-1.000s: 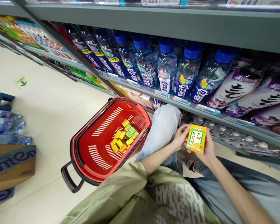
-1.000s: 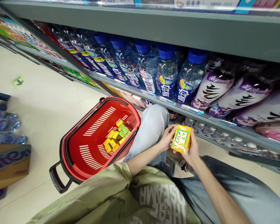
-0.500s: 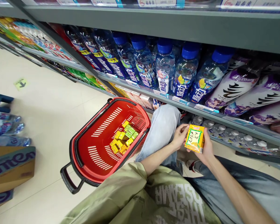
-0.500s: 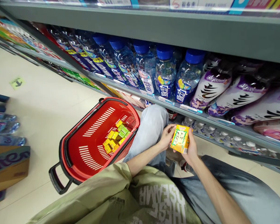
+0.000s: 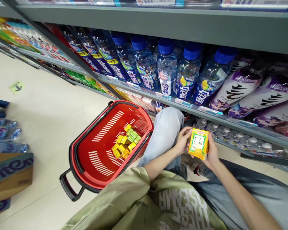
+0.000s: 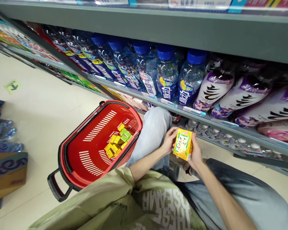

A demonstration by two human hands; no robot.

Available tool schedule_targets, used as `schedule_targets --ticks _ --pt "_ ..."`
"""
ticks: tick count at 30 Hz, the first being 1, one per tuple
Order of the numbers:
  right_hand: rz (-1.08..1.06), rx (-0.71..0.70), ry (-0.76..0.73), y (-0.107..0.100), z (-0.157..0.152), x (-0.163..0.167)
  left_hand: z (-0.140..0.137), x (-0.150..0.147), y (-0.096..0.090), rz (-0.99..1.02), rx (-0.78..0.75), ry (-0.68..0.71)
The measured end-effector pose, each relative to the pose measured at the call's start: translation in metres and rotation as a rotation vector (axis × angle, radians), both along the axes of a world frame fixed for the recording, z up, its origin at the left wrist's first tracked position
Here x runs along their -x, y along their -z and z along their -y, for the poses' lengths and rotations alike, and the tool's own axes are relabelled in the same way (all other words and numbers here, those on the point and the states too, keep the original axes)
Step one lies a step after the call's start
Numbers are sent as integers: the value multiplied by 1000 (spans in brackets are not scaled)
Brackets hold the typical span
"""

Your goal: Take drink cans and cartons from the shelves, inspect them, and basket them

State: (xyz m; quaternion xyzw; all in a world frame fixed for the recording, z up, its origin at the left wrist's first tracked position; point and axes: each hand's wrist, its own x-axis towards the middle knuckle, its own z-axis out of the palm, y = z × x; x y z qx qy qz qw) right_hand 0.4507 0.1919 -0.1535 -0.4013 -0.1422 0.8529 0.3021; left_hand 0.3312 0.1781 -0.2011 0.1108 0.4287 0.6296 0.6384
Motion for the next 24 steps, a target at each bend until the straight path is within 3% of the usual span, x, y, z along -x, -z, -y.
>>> schedule_targets --ticks 5,13,17,20,24 --pt "-45 28 -55 2 3 -3 3 2 6 142 -14 63" --pt "-234 7 -263 1 2 -12 6 4 10 196 -35 113" --pt "-330 17 -351 2 4 -16 10 3 8 275 -147 205" --pt "-380 28 -377 5 8 -14 13 4 6 337 -243 258" --pt "-352 18 -346 6 10 -11 13 5 8 352 -242 252"
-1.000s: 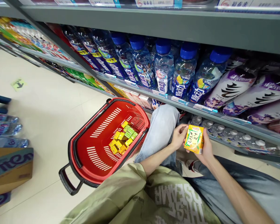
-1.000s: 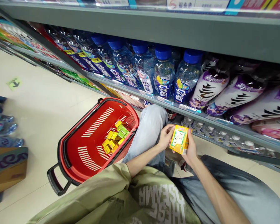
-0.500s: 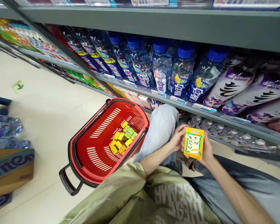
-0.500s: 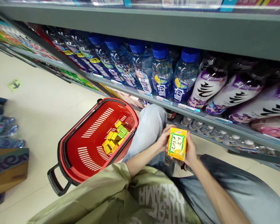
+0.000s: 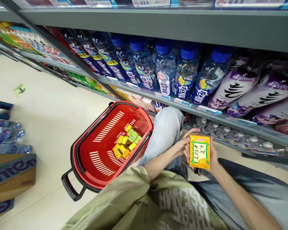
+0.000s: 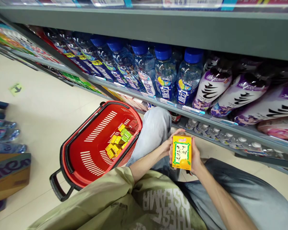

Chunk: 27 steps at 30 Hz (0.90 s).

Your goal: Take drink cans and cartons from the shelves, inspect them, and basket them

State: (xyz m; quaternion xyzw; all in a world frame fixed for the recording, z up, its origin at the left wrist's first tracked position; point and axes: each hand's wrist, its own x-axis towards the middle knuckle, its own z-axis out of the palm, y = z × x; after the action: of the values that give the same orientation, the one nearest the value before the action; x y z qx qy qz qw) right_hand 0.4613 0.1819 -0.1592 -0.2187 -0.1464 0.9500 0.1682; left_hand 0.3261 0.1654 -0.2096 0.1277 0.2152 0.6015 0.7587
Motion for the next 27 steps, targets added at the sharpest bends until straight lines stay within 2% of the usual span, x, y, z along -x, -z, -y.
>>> schedule_targets --ticks 8,20,27 --pt "122 -16 84 2 -4 -1 -5 -1 7 -56 88 -44" --pt "193 13 161 -3 -5 4 -5 -4 0 -104 141 -53" --pt "174 24 118 -4 -4 7 -4 -2 -1 -94 133 -65"
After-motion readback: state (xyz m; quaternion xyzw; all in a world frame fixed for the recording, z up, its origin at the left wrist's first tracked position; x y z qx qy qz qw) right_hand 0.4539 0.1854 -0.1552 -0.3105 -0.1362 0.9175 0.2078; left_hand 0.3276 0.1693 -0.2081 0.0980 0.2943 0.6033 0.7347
